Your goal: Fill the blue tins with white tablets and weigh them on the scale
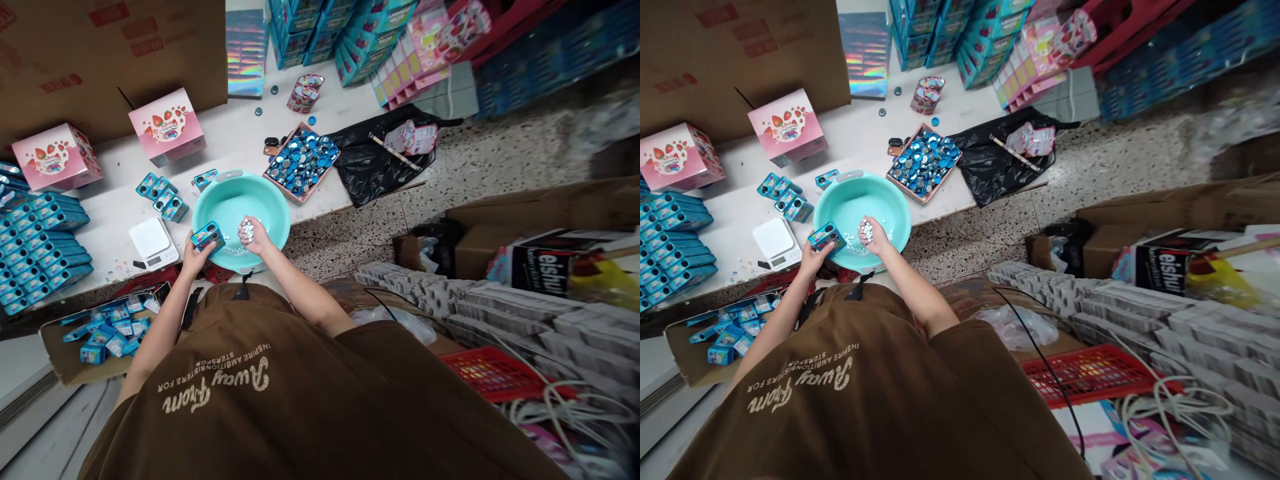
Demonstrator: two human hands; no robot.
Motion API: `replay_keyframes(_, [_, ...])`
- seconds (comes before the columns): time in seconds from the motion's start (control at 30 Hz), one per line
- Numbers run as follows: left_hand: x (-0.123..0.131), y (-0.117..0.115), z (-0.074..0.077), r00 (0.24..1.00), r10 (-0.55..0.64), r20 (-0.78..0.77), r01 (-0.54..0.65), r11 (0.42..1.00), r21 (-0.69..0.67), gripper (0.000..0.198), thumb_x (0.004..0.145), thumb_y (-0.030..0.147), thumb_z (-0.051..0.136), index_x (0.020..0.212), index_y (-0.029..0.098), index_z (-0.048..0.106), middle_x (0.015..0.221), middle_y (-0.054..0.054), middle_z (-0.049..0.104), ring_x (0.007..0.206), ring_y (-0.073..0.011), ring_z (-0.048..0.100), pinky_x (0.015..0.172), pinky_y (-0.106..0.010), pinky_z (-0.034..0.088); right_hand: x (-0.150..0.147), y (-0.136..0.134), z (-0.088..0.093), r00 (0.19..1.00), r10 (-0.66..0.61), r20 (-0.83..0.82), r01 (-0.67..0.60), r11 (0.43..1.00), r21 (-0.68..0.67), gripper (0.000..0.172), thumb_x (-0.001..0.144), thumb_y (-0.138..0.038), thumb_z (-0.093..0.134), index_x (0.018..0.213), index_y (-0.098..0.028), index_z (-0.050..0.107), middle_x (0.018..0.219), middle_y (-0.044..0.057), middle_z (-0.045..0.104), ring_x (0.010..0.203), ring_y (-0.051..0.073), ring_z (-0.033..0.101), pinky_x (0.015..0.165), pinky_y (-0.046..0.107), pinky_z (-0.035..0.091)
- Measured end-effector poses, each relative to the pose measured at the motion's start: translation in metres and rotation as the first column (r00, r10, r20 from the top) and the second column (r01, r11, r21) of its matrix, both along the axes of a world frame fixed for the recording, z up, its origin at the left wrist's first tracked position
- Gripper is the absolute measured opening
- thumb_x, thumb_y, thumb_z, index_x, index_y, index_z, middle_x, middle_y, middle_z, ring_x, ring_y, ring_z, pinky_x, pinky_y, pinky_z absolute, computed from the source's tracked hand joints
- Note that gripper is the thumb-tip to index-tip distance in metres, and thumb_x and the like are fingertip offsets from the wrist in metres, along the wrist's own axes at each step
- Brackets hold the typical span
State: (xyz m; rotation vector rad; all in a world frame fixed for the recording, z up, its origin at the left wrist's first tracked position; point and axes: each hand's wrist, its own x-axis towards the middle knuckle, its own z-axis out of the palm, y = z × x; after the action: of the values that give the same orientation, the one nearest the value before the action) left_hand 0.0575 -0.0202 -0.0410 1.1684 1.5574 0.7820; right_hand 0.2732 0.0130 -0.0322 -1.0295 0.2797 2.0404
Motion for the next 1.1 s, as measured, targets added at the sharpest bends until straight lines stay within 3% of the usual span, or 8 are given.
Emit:
replay_keyframes(0.13, [0.002,-0.002,0.006,0.978,-0.023,-0.205,0.057,0.985,0.162,0.058,0.063,0.045,0.085,0.11,0.019,0.064,0.146,-0.018,0.046,0.142,-0.0342,0.04,0.119,-0.055,0.03,0.002,0.001,0.028,0.997,-0.08,0.003,0.08,0.995,0.061,0.031,0.088,-0.034,0.055,0.065,-0.021,0.039,0.053,-0.007,0.048,0.039,0.004,0.036,0.032,0.014,0.019])
replay_keyframes(0.2, [0.007,-0.002,0.014,0.962,-0.071,-0.263,0.137,0.96,0.243,0.051,0.065,0.041,0.084,0.107,0.019,0.066,0.148,-0.019,0.045,0.144,-0.0348,0.037,0.12,-0.056,0.027,-0.001,0.003,0.042,0.991,-0.134,-0.004,0.134,0.986,0.099,0.032,0.088,-0.034,0.055,0.064,-0.021,0.038,0.057,-0.006,0.05,0.041,0.004,0.038,0.033,0.014,0.02])
replay_keyframes(0.37, [0.025,-0.005,0.038,0.947,-0.219,-0.234,0.286,0.908,0.306,0.044,0.077,0.036,0.074,0.116,0.02,0.063,0.13,-0.014,0.062,0.125,-0.0279,0.058,0.11,-0.048,0.043,-0.013,0.009,0.073,0.954,-0.292,0.073,0.275,0.944,0.184,0.038,0.089,-0.042,0.057,0.064,-0.022,0.037,0.058,-0.006,0.049,0.042,0.004,0.036,0.034,0.017,0.023])
replay_keyframes(0.5, [0.031,-0.004,0.055,0.915,-0.287,-0.285,0.363,0.893,0.266,0.042,0.08,0.029,0.066,0.12,0.019,0.061,0.122,-0.013,0.067,0.115,-0.0267,0.064,0.1,-0.042,0.05,-0.019,0.012,0.089,0.903,-0.368,0.222,0.331,0.924,0.19,0.043,0.091,-0.051,0.052,0.064,-0.022,0.035,0.057,-0.006,0.046,0.043,0.005,0.037,0.037,0.018,0.028])
replay_keyframes(0.7, [0.031,0.007,0.075,0.832,-0.364,-0.419,0.479,0.853,0.209,0.044,0.073,0.019,0.065,0.118,0.021,0.065,0.117,-0.01,0.071,0.109,-0.0292,0.066,0.097,-0.042,0.051,-0.024,0.008,0.096,0.817,-0.42,0.395,0.304,0.896,0.323,0.046,0.088,-0.057,0.051,0.061,-0.023,0.034,0.056,-0.005,0.04,0.049,0.008,0.042,0.048,0.021,0.041])
replay_keyframes(0.93, [0.032,0.008,0.074,0.896,-0.32,-0.306,0.371,0.92,0.124,0.044,0.072,0.027,0.074,0.115,0.022,0.066,0.108,-0.007,0.073,0.097,-0.0283,0.069,0.087,-0.039,0.054,-0.036,0.009,0.096,0.802,-0.469,0.37,0.298,0.851,0.433,0.046,0.086,-0.055,0.055,0.057,-0.023,0.039,0.053,-0.005,0.042,0.05,0.009,0.046,0.054,0.023,0.043])
replay_keyframes(1.1, [0.032,0.009,0.069,0.903,-0.297,-0.311,0.37,0.906,0.206,0.044,0.072,0.023,0.072,0.115,0.022,0.066,0.117,-0.009,0.072,0.109,-0.0295,0.067,0.095,-0.041,0.052,-0.038,0.013,0.098,0.786,-0.473,0.399,0.276,0.845,0.458,0.047,0.084,-0.055,0.056,0.054,-0.022,0.041,0.052,-0.004,0.042,0.051,0.009,0.046,0.055,0.024,0.042])
